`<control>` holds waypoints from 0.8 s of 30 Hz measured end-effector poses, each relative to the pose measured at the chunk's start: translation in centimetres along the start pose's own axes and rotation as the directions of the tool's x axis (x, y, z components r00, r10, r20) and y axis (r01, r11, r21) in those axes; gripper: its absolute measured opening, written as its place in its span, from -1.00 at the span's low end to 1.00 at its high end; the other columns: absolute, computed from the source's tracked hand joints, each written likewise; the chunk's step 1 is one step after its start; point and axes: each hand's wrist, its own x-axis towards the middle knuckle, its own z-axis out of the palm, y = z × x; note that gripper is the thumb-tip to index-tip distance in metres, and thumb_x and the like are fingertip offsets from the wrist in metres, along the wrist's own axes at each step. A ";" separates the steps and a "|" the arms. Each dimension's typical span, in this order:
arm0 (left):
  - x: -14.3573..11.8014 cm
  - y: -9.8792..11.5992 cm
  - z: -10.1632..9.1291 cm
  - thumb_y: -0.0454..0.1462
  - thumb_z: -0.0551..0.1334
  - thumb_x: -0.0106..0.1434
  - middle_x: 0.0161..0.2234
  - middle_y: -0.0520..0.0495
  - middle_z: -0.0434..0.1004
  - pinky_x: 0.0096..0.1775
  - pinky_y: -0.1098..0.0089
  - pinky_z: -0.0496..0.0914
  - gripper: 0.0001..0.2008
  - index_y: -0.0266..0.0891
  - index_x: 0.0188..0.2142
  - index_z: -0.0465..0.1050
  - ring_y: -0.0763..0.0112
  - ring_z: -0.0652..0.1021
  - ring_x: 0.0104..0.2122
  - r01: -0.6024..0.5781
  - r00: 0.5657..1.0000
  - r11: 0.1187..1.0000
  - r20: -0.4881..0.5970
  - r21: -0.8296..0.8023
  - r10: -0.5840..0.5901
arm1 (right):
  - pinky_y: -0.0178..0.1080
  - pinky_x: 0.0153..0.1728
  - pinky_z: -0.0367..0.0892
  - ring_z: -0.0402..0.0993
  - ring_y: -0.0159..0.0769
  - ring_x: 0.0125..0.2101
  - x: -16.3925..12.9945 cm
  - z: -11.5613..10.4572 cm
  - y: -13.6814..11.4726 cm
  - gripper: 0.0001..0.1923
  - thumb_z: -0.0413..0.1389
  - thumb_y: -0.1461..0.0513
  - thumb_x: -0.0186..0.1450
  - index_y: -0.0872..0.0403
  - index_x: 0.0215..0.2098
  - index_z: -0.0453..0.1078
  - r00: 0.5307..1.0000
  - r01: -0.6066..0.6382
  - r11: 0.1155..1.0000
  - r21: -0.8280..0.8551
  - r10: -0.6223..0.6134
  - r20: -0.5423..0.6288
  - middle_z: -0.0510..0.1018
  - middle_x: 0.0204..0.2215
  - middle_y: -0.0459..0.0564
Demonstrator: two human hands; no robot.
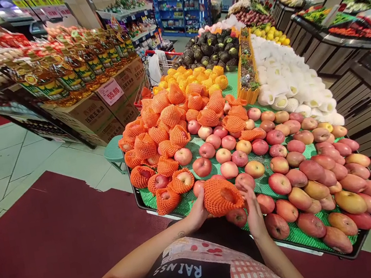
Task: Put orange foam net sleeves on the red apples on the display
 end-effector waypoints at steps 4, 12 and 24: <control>0.2 0.0 -0.2 0.31 0.27 0.12 0.17 -0.23 0.49 0.06 0.20 0.44 -0.21 -0.20 0.12 0.43 0.07 0.50 0.15 -0.067 0.998 0.995 -0.012 0.078 0.068 | 0.14 0.33 0.13 0.17 0.09 0.35 -0.8 -1.0 -0.6 -0.05 0.22 -0.27 0.16 -0.07 0.37 0.14 0.984 0.104 0.995 0.007 -0.104 0.147 0.28 0.35 0.14; -1.3 1.9 1.3 -0.09 0.54 0.03 -0.10 -0.04 0.48 -0.31 0.51 0.44 -0.38 -0.14 -0.06 0.25 0.44 0.55 -0.22 -0.102 0.986 0.982 0.149 0.157 0.078 | 0.14 0.17 0.39 0.31 0.08 0.26 -0.4 -0.1 1.3 0.05 0.46 0.04 0.00 -0.08 0.36 0.11 1.000 -0.014 0.996 -0.086 0.014 0.001 0.32 0.31 0.18; -1.4 2.4 1.6 0.09 0.47 0.06 -0.29 0.08 0.42 -0.37 0.47 0.48 -0.42 -0.17 -0.21 0.22 0.49 0.50 -0.33 -0.086 0.995 0.975 0.063 0.204 0.075 | 0.09 0.31 0.19 0.27 0.06 0.30 -0.1 0.4 1.4 0.04 0.46 0.10 -0.03 -0.08 0.33 0.11 1.000 -0.016 0.999 0.042 0.015 0.010 0.32 0.31 0.16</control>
